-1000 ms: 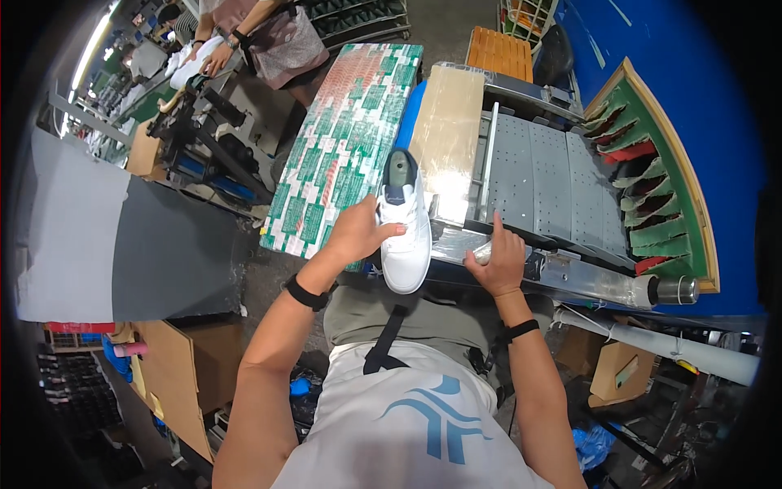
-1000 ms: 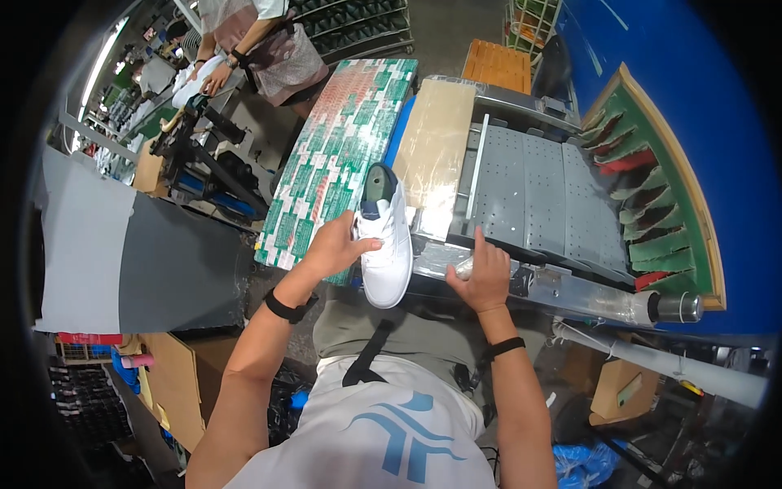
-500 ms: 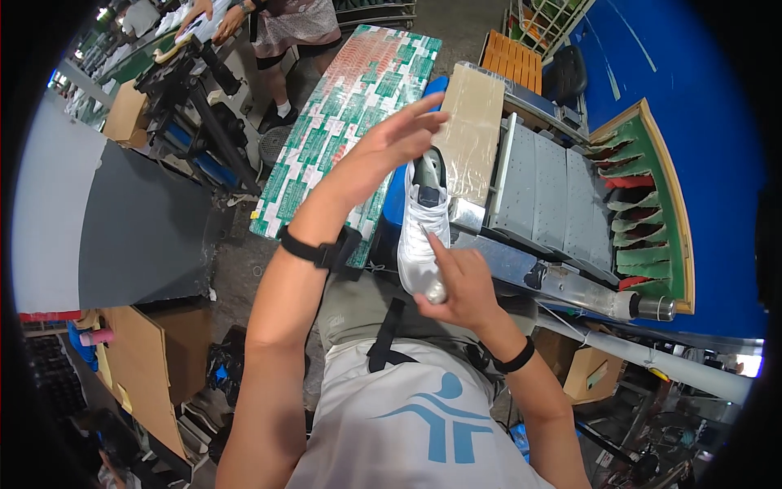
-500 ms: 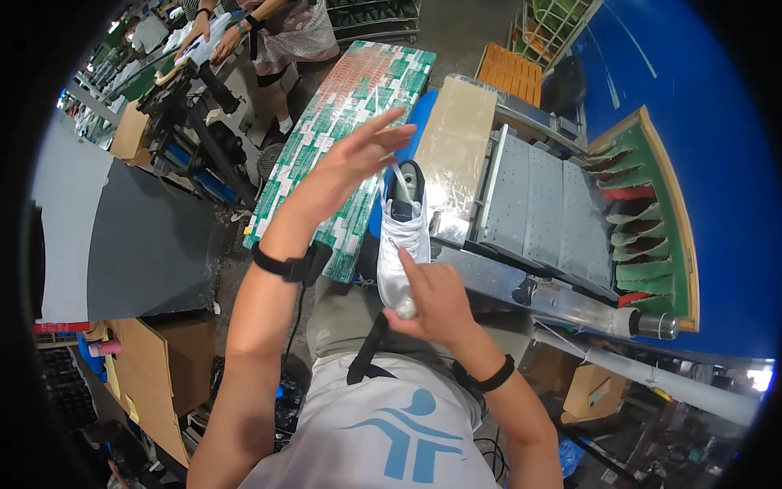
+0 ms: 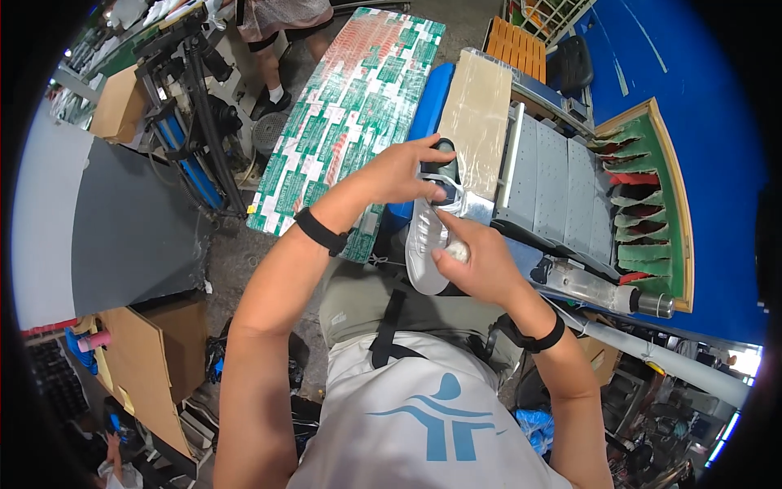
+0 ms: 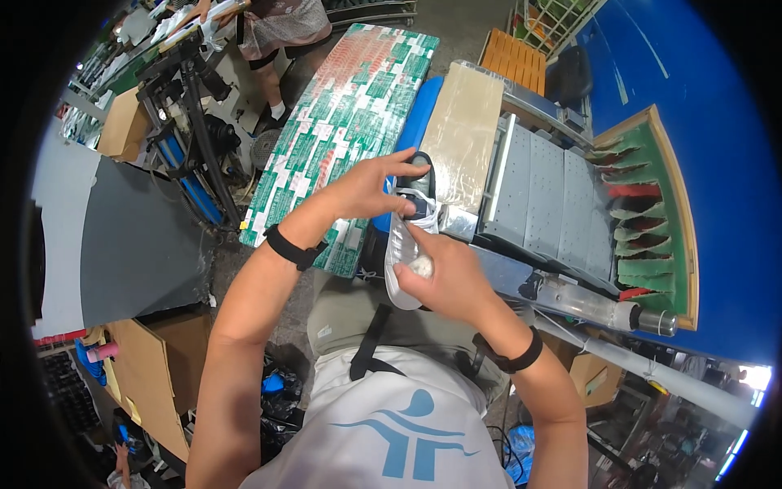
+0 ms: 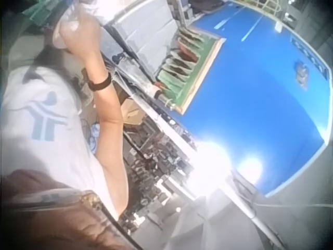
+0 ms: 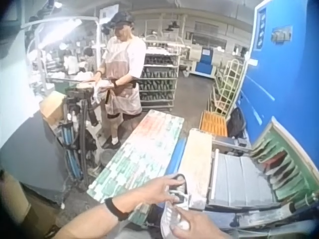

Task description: Inspecting and cleaning white sneakers on a manufacturing production line.

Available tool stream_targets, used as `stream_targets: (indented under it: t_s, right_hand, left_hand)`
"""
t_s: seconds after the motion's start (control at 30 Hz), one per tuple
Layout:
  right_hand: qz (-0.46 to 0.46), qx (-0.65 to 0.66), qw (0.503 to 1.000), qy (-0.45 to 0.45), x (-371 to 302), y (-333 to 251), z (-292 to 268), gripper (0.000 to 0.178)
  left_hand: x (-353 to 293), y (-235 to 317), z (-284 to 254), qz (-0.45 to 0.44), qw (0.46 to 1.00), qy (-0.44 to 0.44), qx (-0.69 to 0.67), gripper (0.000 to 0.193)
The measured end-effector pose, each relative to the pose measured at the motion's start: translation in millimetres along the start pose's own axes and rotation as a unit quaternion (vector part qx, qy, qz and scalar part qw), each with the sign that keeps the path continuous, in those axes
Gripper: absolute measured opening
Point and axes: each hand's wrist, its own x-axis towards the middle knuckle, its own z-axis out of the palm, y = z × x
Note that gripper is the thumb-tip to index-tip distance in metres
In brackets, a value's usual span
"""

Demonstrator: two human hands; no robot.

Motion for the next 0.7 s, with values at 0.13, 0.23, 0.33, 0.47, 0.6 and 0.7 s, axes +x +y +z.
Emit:
stream_targets:
  t_s: [0.13, 0.23, 0.33, 0.47, 0.6, 0.7]
  right_hand:
    - [0.102, 0.082, 0.990, -0.055, -0.3, -32.3, 29.7, 0.078]
    - [0.003, 0.101, 0.983, -0.154, -39.5, -50.7, 58.6, 0.082]
    - [-0.016, 0.093, 0.987, -0.127, -67.3, -22.9, 37.9, 0.086]
    - [-0.005, -0.035, 0.994, 0.099, -48.6, 21.6, 2.5, 0.082]
    - [-0.061, -0.130, 0.985, 0.100, -28.9, 36.0, -5.2, 0.084]
    - [-0.040, -0.198, 0.979, 0.021, -52.6, 24.3, -21.3, 0.087]
  left_hand:
    - [13.3, -1.6, -4.3, -0.018, 1.000, -0.007, 0.002, 0.071]
    - [11.9, -2.7, 2.6, 0.000, 1.000, 0.004, 0.018, 0.069]
    - [5.1, -2.1, -2.9, -0.006, 1.000, 0.004, 0.010, 0.071]
    - [0.7, 15.0, -3.4, -0.018, 1.000, -0.014, 0.014, 0.076]
    - [2.3, 19.2, 11.5, -0.040, 0.999, 0.016, 0.020, 0.075]
    - [-4.2, 11.9, 13.8, -0.034, 0.999, 0.040, 0.004, 0.073]
